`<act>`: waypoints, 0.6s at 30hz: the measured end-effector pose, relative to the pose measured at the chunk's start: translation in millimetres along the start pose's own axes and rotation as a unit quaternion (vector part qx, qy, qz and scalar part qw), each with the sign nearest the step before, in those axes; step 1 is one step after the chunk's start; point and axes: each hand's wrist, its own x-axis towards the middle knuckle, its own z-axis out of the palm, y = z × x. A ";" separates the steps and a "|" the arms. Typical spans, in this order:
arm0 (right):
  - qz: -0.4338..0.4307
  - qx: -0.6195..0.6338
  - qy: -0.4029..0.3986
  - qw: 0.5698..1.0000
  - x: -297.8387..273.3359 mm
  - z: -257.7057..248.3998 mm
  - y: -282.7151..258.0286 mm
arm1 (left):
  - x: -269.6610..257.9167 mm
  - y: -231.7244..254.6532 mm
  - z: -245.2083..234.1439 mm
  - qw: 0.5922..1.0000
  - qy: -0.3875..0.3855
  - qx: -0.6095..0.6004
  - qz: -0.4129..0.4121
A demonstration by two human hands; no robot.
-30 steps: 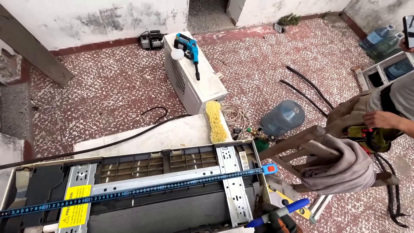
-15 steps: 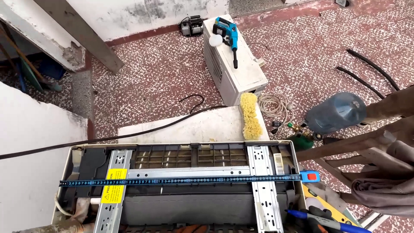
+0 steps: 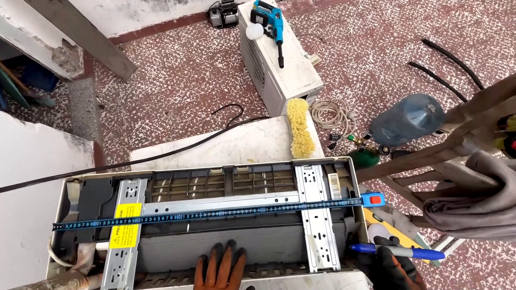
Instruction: Measuring and marking the internal frame of an air conditioning unit using a tape measure and a marker.
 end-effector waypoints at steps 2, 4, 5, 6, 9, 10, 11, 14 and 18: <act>-0.001 0.034 -0.046 0.998 -6.1 0.3 -3.6 | -5.5 -6.2 5.8 1.000 -0.001 0.014 0.007; -0.013 0.031 -0.044 0.998 9.0 -10.1 6.0 | -0.1 0.0 -0.9 0.999 -0.045 0.005 -0.018; -0.019 0.026 -0.047 0.998 14.7 -14.9 11.2 | 1.9 1.2 -7.4 0.995 -0.092 0.005 -0.045; -0.020 0.026 -0.043 0.999 1.4 -7.0 3.9 | 2.0 2.1 -7.8 0.995 -0.093 0.001 -0.043; -0.027 0.016 0.032 0.999 -15.5 5.2 -3.3 | -8.6 2.8 2.0 0.993 -0.099 0.002 -0.060; -0.044 0.031 0.016 0.998 -8.5 0.5 2.3 | -18.8 1.8 10.0 0.993 -0.098 0.012 -0.057; -0.061 0.047 -0.002 0.997 -1.2 -3.9 8.6 | -29.2 0.3 18.7 0.994 -0.097 0.022 -0.054; -0.030 0.065 -0.029 0.997 22.7 -21.5 18.0 | -25.1 -9.5 20.5 0.992 -0.121 0.028 -0.016; -0.013 0.061 -0.024 0.998 13.4 -12.8 9.1 | -22.3 -10.9 22.9 0.978 -0.207 0.021 -0.026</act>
